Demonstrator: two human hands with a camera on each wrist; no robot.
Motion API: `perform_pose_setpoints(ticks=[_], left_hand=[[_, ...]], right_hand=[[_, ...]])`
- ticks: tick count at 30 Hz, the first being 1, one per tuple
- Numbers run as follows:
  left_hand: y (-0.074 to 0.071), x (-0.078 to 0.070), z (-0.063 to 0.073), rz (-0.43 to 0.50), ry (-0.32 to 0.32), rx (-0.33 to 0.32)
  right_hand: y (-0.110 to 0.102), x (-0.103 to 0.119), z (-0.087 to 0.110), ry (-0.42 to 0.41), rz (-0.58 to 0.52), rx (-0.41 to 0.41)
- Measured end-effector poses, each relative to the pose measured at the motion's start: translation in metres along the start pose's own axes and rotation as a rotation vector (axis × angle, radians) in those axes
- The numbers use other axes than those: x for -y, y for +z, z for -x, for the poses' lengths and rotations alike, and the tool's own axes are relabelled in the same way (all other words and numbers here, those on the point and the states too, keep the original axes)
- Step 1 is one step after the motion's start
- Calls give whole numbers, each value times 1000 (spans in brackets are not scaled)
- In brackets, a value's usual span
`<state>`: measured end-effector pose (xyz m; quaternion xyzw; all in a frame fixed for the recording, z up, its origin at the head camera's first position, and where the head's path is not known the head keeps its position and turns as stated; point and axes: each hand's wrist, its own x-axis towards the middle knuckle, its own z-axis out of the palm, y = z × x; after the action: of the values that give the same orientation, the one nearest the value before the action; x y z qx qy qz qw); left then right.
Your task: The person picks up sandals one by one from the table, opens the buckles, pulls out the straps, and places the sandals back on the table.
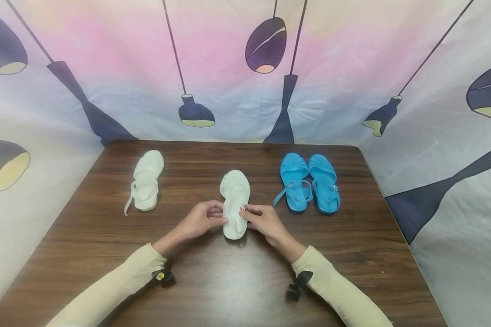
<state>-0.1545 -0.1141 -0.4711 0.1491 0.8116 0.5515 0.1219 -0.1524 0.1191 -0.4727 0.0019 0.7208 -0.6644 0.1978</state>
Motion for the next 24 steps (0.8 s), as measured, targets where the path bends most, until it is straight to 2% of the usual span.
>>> perform_pose_setpoints(ticks=[9,19,24], left_hand=[[-22,-9,2,-16,-6,-68],[-58,-12,3,-71,-14,-111],[-76,-14,5,-107,-38,-142]], right_hand=[[19,14,-13,-41,-68,-67],[44,36,-36,-69,-87,-39],[59,47,-50,-87,-122,-15]])
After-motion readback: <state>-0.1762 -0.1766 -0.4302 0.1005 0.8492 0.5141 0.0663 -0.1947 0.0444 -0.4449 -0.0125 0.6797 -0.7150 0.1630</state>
